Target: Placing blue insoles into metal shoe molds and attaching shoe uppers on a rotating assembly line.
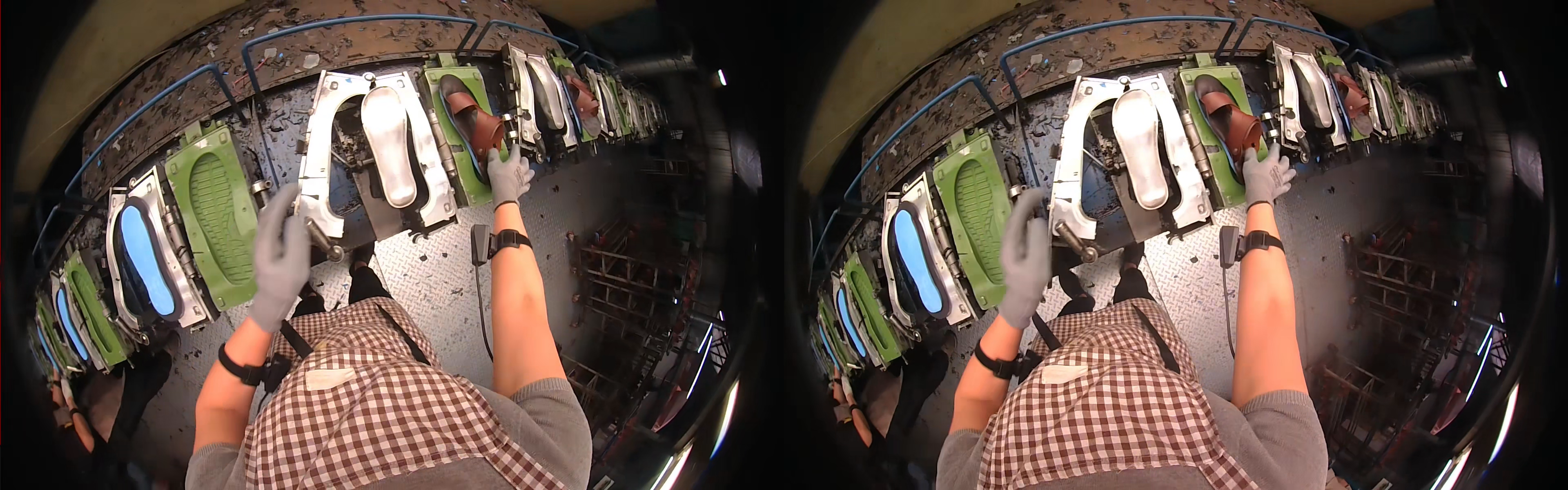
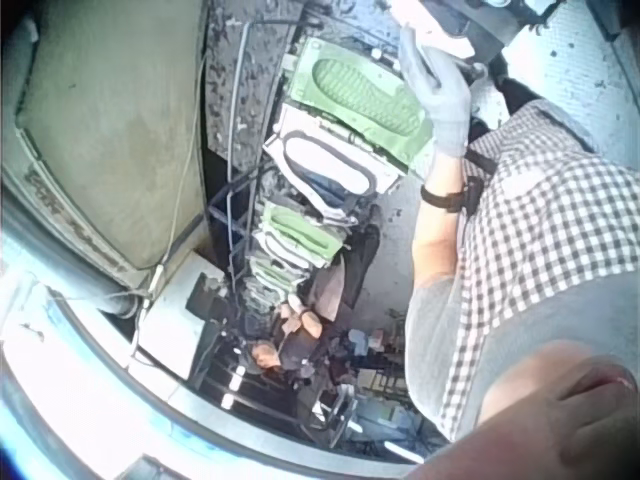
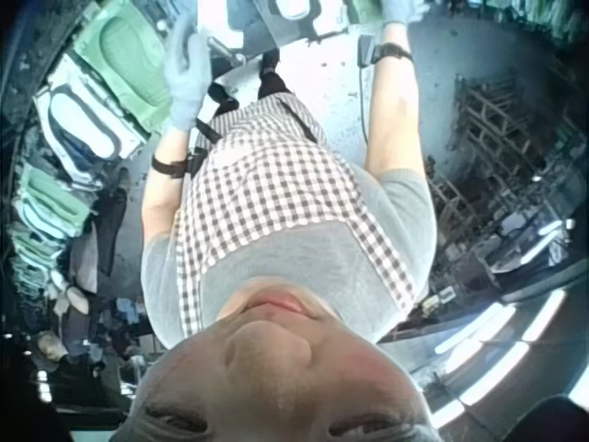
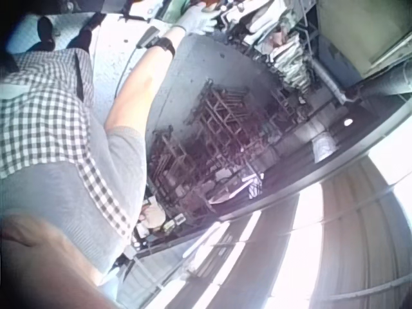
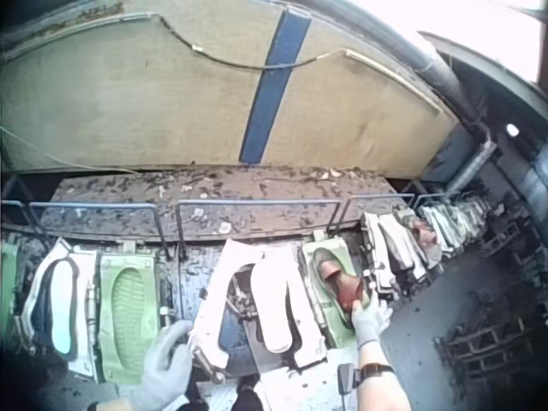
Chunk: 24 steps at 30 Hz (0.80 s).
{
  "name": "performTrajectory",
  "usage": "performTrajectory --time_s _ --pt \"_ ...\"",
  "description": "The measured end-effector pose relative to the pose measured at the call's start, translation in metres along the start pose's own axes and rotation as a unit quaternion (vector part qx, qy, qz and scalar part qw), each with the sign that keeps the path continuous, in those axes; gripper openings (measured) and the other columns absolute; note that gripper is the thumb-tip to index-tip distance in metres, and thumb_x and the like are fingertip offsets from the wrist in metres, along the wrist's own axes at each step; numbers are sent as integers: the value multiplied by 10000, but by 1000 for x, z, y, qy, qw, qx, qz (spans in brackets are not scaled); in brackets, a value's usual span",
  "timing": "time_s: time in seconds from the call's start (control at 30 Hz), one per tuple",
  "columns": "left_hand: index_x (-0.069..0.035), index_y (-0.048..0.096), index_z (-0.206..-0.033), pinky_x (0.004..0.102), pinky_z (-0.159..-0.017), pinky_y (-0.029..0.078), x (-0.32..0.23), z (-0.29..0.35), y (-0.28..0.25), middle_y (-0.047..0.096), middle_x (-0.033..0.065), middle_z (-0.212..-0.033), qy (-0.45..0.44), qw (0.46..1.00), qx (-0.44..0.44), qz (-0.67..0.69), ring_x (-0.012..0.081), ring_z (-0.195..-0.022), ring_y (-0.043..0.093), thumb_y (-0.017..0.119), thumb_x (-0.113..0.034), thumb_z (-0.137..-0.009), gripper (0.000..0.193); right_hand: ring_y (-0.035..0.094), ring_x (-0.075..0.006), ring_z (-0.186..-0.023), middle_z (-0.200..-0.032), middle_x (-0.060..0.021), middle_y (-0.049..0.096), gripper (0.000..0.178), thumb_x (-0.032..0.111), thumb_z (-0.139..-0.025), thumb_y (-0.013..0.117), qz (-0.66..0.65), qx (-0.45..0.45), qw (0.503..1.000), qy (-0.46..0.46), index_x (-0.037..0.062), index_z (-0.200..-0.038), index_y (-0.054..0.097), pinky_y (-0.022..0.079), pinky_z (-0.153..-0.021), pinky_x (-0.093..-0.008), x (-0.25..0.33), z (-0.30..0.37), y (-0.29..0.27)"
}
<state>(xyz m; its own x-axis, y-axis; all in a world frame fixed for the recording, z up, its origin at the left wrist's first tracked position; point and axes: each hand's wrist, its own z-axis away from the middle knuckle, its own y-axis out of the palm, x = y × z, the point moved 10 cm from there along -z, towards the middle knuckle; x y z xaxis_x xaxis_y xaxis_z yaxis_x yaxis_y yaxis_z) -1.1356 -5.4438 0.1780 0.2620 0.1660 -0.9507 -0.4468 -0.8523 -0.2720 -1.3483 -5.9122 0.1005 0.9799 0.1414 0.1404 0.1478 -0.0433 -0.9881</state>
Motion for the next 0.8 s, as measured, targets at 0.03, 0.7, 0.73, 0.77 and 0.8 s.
performTrajectory --time_s 0.03,0.7,0.73,0.77,0.8 --pt "49 524 -1440 372 -1146 399 6 -10 44 590 212 -1405 -32 999 33 0 279 -1334 550 584 -71 -993 467 347 -435 -1442 -1508 -152 505 585 451 -905 630 -1 5 1000 -2 119 -1386 618 300 -1164 -617 2 -5 4" --pt "37 621 -1330 313 -919 545 108 -26 221 698 86 -1243 -313 909 11 273 153 -1051 669 733 -118 -898 473 680 -353 -895 -1031 -112 669 159 202 -940 653 -289 153 794 -512 180 -1093 693 546 -750 -446 189 91 -20" --pt "36 599 -1349 312 -929 544 114 -24 214 699 113 -1244 -318 925 26 209 162 -1060 674 728 -107 -905 484 692 -370 -962 -1066 -110 676 155 248 -949 611 -229 243 753 -567 222 -1083 685 555 -805 -471 200 132 -8" --pt "34 577 -1367 310 -938 543 120 -22 206 700 140 -1245 -322 935 41 144 171 -1069 678 723 -96 -912 495 700 -354 -950 -1072 -109 681 168 251 -940 616 -179 295 703 -622 200 -1085 683 557 -825 -468 206 163 -4" --pt "5 470 -1470 327 -950 536 121 -26 198 688 166 -1248 -329 941 47 60 214 -1089 676 720 -163 -915 631 704 -346 -949 -1082 -112 680 172 251 -939 616 -156 301 684 -646 190 -1086 682 556 -827 -466 210 173 -4"
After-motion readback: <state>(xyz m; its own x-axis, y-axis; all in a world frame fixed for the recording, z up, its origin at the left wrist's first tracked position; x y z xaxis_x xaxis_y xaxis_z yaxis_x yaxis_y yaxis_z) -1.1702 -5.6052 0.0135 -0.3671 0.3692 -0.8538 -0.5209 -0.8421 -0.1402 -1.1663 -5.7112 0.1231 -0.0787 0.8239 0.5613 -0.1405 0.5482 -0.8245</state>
